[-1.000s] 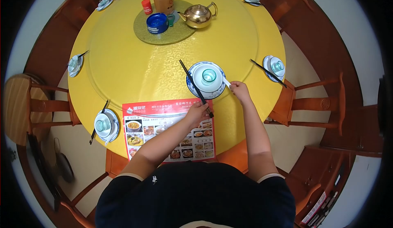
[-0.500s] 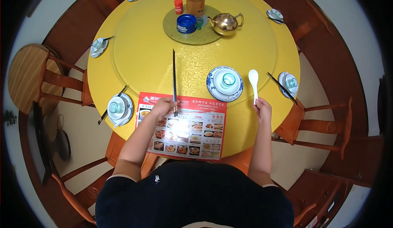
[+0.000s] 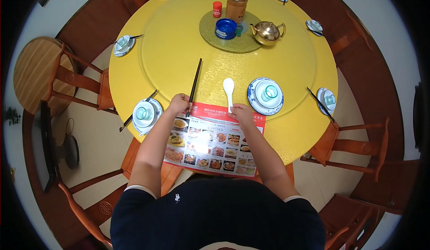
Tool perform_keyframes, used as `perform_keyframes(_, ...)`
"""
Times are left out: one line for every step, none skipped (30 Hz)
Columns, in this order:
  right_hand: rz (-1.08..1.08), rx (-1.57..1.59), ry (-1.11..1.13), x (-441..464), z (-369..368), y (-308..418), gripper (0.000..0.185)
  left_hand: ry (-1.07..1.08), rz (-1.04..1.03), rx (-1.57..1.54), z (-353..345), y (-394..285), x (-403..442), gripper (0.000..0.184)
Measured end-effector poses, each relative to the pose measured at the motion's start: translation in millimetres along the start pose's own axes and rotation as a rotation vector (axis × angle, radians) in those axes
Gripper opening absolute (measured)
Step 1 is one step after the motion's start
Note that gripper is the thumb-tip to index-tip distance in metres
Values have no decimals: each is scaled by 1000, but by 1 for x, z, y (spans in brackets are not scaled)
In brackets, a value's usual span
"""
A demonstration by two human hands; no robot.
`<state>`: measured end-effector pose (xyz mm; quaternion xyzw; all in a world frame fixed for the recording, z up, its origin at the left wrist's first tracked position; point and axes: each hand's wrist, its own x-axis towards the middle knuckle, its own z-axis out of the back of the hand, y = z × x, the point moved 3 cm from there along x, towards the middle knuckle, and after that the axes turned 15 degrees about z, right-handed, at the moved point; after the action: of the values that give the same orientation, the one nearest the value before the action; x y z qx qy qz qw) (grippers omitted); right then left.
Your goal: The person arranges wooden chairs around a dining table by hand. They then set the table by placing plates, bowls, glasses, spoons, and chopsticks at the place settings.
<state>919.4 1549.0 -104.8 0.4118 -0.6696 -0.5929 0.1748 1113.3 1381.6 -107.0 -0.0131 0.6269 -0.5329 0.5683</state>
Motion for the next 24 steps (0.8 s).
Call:
perform_keyframes(0, -2, 0, 2, -5, -3, 20, 1, 0, -2, 7, -2, 1, 17)
perform_keyframes(-3, -15, -24, 4, -10, -7, 20, -39, 6, 63, 14, -3, 3, 18)
perform_keyframes(-5, -28, -49, 6, -15, -12, 19, -78, 12, 127, 19, -4, 4, 18)
perform_keyframes(-5, -31, -51, 7, -20, -16, 19, -126, 28, 149, 25, -3, 5, 19)
perform_keyframes(21, -22, -78, 7, -24, -20, 20, -123, 28, 148, 28, -3, 7, 19)
perform_keyframes(45, -13, -106, 7, -26, -26, 21, -222, -51, 289, 32, -7, 4, 21)
perform_keyframes(41, -16, -110, 8, -28, -31, 21, -320, -130, 429, 35, -10, 0, 23)
perform_keyframes(77, -158, -101, 10, -29, -35, 23, -315, -128, 429, 35, -9, 1, 23)
perform_keyframes(114, -300, -90, 9, -33, -31, 25, -346, -163, 452, 34, -10, 0, 25)
perform_keyframes(113, -300, -94, 7, -36, -28, 25, -378, -202, 476, 34, -13, -2, 27)
perform_keyframes(218, -555, -90, 5, -38, -21, 25, -375, -206, 476, 33, -16, -2, 27)
perform_keyframes(322, -810, -85, 2, -43, -12, 25, -367, -160, 459, 32, -19, -5, 27)
perform_keyframes(323, -811, -92, 2, -45, -12, 25, -359, -113, 442, 33, -20, -6, 26)
perform_keyframes(335, -865, -92, 1, -47, -11, 25, -420, -215, 492, 34, -14, 6, 25)
perform_keyframes(345, -919, -94, 0, -48, -11, 25, -414, -218, 495, 36, -15, 6, 25)
perform_keyframes(343, -921, -102, -1, -50, -12, 25, -418, -234, 506, 37, -16, 6, 26)
perform_keyframes(383, -977, -116, -1, -52, -12, 23, -420, -251, 518, 38, -17, 6, 27)
perform_keyframes(421, -1034, -132, -2, -52, -13, 21, -410, -255, 522, 40, -20, 4, 27)
perform_keyframes(414, -1036, -142, -1, -49, -16, 21, -370, -232, 529, 42, -22, 2, 28)
perform_keyframes(472, -1041, -153, 0, -49, -17, 20, -331, -206, 535, 42, -22, 1, 29)
perform_keyframes(528, -1045, -160, 0, -51, -18, 18, -325, -200, 539, 42, -19, 1, 29)
perform_keyframes(519, -1046, -157, 1, -50, -20, 18, -350, -210, 497, 43, -16, 0, 29)
perform_keyframes(509, -1044, -140, 3, -49, -21, 19, -376, -219, 453, 44, -14, -1, 29)
perform_keyframes(502, -1042, -124, 4, -49, -21, 19, -398, -260, 371, 42, -10, -5, 26)
